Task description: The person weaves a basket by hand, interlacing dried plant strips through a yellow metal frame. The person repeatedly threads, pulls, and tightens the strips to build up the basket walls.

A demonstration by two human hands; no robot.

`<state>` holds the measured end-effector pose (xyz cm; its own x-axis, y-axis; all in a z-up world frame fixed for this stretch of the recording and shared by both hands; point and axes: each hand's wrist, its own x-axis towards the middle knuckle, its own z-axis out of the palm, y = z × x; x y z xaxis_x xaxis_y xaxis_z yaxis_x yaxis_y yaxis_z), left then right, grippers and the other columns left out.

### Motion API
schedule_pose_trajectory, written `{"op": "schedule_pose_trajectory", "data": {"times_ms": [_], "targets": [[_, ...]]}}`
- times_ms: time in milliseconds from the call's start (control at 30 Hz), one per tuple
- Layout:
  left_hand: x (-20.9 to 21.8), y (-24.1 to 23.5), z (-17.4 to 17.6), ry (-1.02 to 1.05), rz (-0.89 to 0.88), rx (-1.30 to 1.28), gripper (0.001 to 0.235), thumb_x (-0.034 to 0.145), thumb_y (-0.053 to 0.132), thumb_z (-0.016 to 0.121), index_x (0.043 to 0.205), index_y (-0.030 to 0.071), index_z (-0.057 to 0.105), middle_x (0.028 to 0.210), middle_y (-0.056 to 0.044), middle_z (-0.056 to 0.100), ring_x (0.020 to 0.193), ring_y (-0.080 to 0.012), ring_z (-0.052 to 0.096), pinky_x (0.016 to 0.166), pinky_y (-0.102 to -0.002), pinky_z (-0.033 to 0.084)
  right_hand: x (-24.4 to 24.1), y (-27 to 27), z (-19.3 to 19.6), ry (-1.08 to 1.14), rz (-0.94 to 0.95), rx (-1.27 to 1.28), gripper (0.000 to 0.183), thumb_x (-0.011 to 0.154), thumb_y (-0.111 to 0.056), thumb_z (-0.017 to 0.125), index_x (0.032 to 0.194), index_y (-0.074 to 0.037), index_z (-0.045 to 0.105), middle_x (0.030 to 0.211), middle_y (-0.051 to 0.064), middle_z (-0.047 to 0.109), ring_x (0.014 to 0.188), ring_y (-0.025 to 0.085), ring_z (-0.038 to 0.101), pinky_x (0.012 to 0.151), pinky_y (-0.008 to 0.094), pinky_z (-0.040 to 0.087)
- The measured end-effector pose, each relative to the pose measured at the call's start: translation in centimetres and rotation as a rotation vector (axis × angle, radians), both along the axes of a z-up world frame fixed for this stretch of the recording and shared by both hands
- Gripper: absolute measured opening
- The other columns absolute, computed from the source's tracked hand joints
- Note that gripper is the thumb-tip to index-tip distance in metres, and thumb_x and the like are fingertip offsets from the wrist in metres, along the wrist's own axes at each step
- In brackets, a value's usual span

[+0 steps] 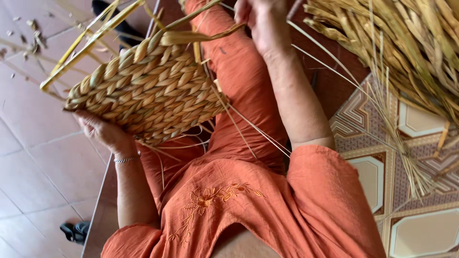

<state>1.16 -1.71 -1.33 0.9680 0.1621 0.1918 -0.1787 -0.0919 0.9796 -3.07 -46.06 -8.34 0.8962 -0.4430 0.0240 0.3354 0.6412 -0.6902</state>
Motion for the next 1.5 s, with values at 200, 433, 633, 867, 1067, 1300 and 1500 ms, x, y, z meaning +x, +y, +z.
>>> {"op": "schedule_pose_trajectory", "data": {"times_ms": [200, 433, 633, 867, 1067, 1300, 1500], "targets": [[-0.7, -1.0, 1.9, 0.042, -0.064, -0.003, 0.062, 0.112, 0.049, 0.043, 0.145, -0.002, 0.052, 0.139, -0.016, 0.064, 0.124, -0.0236, 0.066, 0.108, -0.039, 0.060, -7.4, -2.5, -1.1, 0.305, -0.262, -1.037, 0.018, 0.108, -0.022, 0.068, 0.104, -0.006, 0.075, 0.090, 0.006, 0.078, 0.068, 0.008, 0.070, 0.048, 0.023, 0.049], [0.0, -0.3, 0.9, -0.013, -0.086, 0.021, 0.061, 0.113, 0.046, 0.042, 0.149, -0.002, 0.047, 0.149, -0.016, 0.056, 0.135, -0.0245, 0.058, 0.118, -0.039, 0.052, -20.7, -5.9, -7.0, 0.712, -0.630, -1.635, 0.011, 0.099, -0.009, 0.084, 0.094, -0.008, 0.075, 0.089, 0.005, 0.072, 0.082, 0.020, 0.065, 0.076, 0.038, 0.054], [-0.1, 0.8, -0.3, -0.034, -0.086, 0.067, 0.057, 0.114, 0.045, 0.043, 0.135, -0.006, 0.055, 0.132, -0.016, 0.062, 0.121, -0.0223, 0.060, 0.110, -0.038, 0.053, -23.4, -5.1, -10.8, 0.888, -0.651, -1.785, 0.014, 0.090, -0.012, 0.088, 0.095, -0.016, 0.075, 0.095, 0.001, 0.061, 0.100, 0.024, 0.055, 0.090, 0.038, 0.048], [-0.1, 1.0, -0.2, -0.044, -0.128, 0.082, 0.055, 0.114, 0.045, 0.045, 0.134, -0.005, 0.056, 0.129, -0.016, 0.064, 0.116, -0.0225, 0.062, 0.105, -0.040, 0.056, -23.4, -4.3, -8.6, 0.798, -0.726, -1.769, 0.015, 0.088, -0.013, 0.085, 0.086, -0.015, 0.070, 0.092, 0.004, 0.061, 0.096, 0.028, 0.056, 0.079, 0.044, 0.044], [-0.4, 1.9, 0.6, -0.248, -0.173, 0.245, 0.050, 0.116, 0.037, 0.057, 0.139, -0.006, 0.045, 0.130, -0.017, 0.059, 0.119, -0.0274, 0.059, 0.108, -0.044, 0.056, -23.7, -7.0, -7.8, 0.663, -1.084, -1.444, 0.008, 0.104, -0.014, 0.076, 0.097, -0.015, 0.071, 0.092, -0.005, 0.067, 0.082, 0.013, 0.060, 0.071, 0.032, 0.051], [-6.0, -4.3, 6.4, -0.558, -0.344, 0.556, 0.016, 0.114, -0.009, 0.064, 0.127, -0.001, 0.067, 0.122, -0.015, 0.068, 0.104, -0.0233, 0.066, 0.091, -0.031, 0.057, -25.9, -4.7, -4.1, 0.412, -1.264, -1.138, 0.005, 0.107, -0.010, 0.071, 0.103, -0.009, 0.073, 0.091, 0.002, 0.066, 0.072, 0.009, 0.054, 0.058, 0.024, 0.046], [-11.7, -17.0, 7.7, -0.411, -1.095, 0.519, 0.031, 0.103, -0.003, 0.068, 0.133, 0.001, 0.062, 0.112, -0.011, 0.073, 0.098, -0.0171, 0.074, 0.085, -0.030, 0.062, -27.8, 0.6, -0.9, 0.376, -1.243, -0.950, 0.002, 0.106, -0.006, 0.068, 0.105, -0.006, 0.066, 0.099, 0.005, 0.063, 0.083, 0.014, 0.059, 0.069, 0.028, 0.053]]}}
